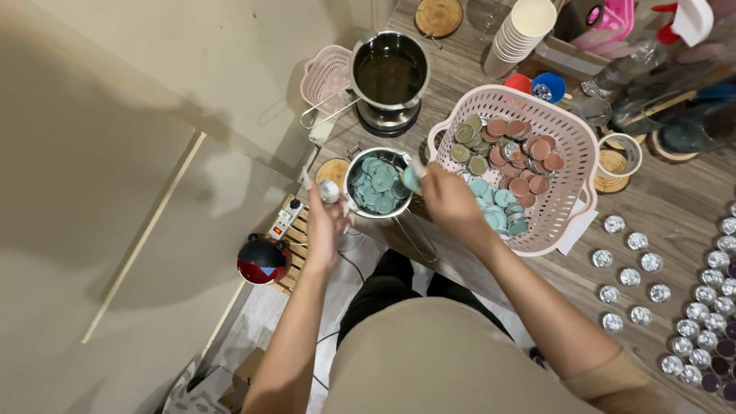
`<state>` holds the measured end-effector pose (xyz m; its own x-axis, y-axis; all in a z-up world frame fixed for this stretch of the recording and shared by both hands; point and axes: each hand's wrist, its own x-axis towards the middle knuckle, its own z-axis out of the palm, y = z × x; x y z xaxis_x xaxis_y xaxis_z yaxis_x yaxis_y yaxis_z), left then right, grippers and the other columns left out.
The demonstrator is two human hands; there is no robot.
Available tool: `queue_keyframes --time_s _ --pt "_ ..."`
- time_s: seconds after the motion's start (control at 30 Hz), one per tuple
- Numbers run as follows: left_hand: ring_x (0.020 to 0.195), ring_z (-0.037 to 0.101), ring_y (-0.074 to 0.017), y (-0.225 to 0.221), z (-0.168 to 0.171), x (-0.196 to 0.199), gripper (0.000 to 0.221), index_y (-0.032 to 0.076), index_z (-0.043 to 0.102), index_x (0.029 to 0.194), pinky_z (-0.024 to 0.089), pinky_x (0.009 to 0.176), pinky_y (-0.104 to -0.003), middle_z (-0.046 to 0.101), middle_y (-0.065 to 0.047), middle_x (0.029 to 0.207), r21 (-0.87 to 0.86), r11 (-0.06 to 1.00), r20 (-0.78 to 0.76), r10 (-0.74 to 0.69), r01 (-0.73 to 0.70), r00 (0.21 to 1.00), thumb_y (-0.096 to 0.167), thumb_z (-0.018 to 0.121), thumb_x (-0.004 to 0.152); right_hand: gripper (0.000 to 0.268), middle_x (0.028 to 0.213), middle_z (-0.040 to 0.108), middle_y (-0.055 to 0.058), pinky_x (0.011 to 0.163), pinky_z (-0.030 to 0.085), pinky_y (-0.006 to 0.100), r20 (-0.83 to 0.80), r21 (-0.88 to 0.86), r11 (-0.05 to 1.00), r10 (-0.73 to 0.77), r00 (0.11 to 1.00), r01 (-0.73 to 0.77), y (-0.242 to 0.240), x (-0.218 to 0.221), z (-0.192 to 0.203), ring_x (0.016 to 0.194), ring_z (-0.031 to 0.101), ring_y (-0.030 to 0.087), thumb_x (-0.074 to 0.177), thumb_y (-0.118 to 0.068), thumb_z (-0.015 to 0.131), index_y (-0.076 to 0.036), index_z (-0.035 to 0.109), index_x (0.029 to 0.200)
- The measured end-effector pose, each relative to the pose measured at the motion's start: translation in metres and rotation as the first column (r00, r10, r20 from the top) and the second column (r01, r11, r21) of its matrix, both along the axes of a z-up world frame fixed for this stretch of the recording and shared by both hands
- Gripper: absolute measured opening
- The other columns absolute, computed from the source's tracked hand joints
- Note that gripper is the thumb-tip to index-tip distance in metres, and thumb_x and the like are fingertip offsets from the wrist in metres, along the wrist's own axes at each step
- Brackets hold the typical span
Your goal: The person picks up colorful wax melts from a pink basket and places them into a small metal pot, then transfers them to individual foil containers on a table.
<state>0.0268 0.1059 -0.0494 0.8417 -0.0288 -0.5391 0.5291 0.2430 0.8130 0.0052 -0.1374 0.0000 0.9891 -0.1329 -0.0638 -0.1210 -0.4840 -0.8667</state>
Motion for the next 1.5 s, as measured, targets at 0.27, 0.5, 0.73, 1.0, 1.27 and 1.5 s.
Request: queue_keyframes --time_s 0.27,0.5,0.73,1.0,1.27,1.5 --pt "0.074 0.063 -0.0135 0.025 -0.007 -0.007 0.048 0.0 0.055 0.111 0.05 0.066 -0.03 0.068 -0.005 0.085 0.001 0.98 0.057 0.198 -0.198 0.979 0.046 0.041 0.106 0.033 0.086 0.07 0.02 0.077 0.054 0.049 -0.066 -0.587 0.735 0.376 0.924 -0.341 0.052 0.03 -0.064 0.084 0.067 0.038 0.092 -0.033 0.068 -0.001 0.066 0.086" --pt "0.101 0.069 -0.0168 -0.026 0.007 -0.021 0.04 -0.001 0.05 0.138 0.053 0.088 -0.03 0.074 -0.009 0.113 0.19 0.979 0.312 -0.132 0.074 0.941 0.024 0.054 0.106 0.028 0.085 0.069 0.014 0.071 0.055 0.039 -0.176 0.028 0.996 0.089 0.98 -0.085 0.014 -0.01 -0.025 0.078 0.068 0.028 0.101 -0.03 0.06 -0.003 0.066 0.097" --pt "0.123 0.062 -0.0337 -0.137 0.037 -0.042 0.035 0.004 0.058 0.14 0.046 0.107 -0.04 0.066 -0.02 0.129 0.526 0.673 0.521 -0.738 0.52 0.429 0.015 0.052 0.107 0.027 0.088 0.07 0.006 0.073 0.056 0.031 -0.36 0.691 0.631 -0.122 0.925 0.353 -0.068 -0.104 -0.021 0.079 0.069 0.015 0.105 -0.024 0.052 -0.002 0.063 0.116" --pt "0.112 0.057 -0.0368 -0.228 -0.009 -0.032 0.026 0.009 0.072 0.117 0.044 0.1 -0.044 0.069 -0.014 0.115 0.789 0.379 0.371 -0.921 0.482 0.118 0.017 0.069 0.092 0.021 0.085 0.07 0.017 0.066 0.056 0.032 -0.319 0.332 0.492 -0.745 0.586 0.805 -0.183 -0.258 -0.111 0.073 0.071 0.018 0.105 -0.014 0.054 0.0 0.057 0.12" --pt "0.103 0.051 -0.0338 -0.274 -0.053 -0.025 0.033 0.01 0.07 0.103 0.04 0.095 -0.043 0.067 -0.01 0.106 0.901 0.102 0.145 -0.987 0.422 -0.069 0.027 0.082 0.077 0.027 0.084 0.074 0.015 0.063 0.062 0.033 -0.526 0.34 0.216 -0.763 0.375 0.915 -0.216 -0.304 -0.181 0.071 0.075 0.024 0.098 -0.017 0.06 0.006 0.055 0.111" --pt "0.099 0.053 -0.0297 -0.278 -0.041 -0.028 0.022 0.011 0.07 0.1 0.042 0.096 -0.039 0.07 -0.006 0.102 0.877 0.112 0.133 -0.991 0.467 -0.011 0.02 0.078 0.081 0.028 0.081 0.075 0.018 0.061 0.058 0.036 -0.319 -0.033 0.49 -0.831 0.455 0.871 -0.242 -0.288 -0.165 0.069 0.075 0.022 0.099 -0.018 0.062 0.009 0.063 0.105"
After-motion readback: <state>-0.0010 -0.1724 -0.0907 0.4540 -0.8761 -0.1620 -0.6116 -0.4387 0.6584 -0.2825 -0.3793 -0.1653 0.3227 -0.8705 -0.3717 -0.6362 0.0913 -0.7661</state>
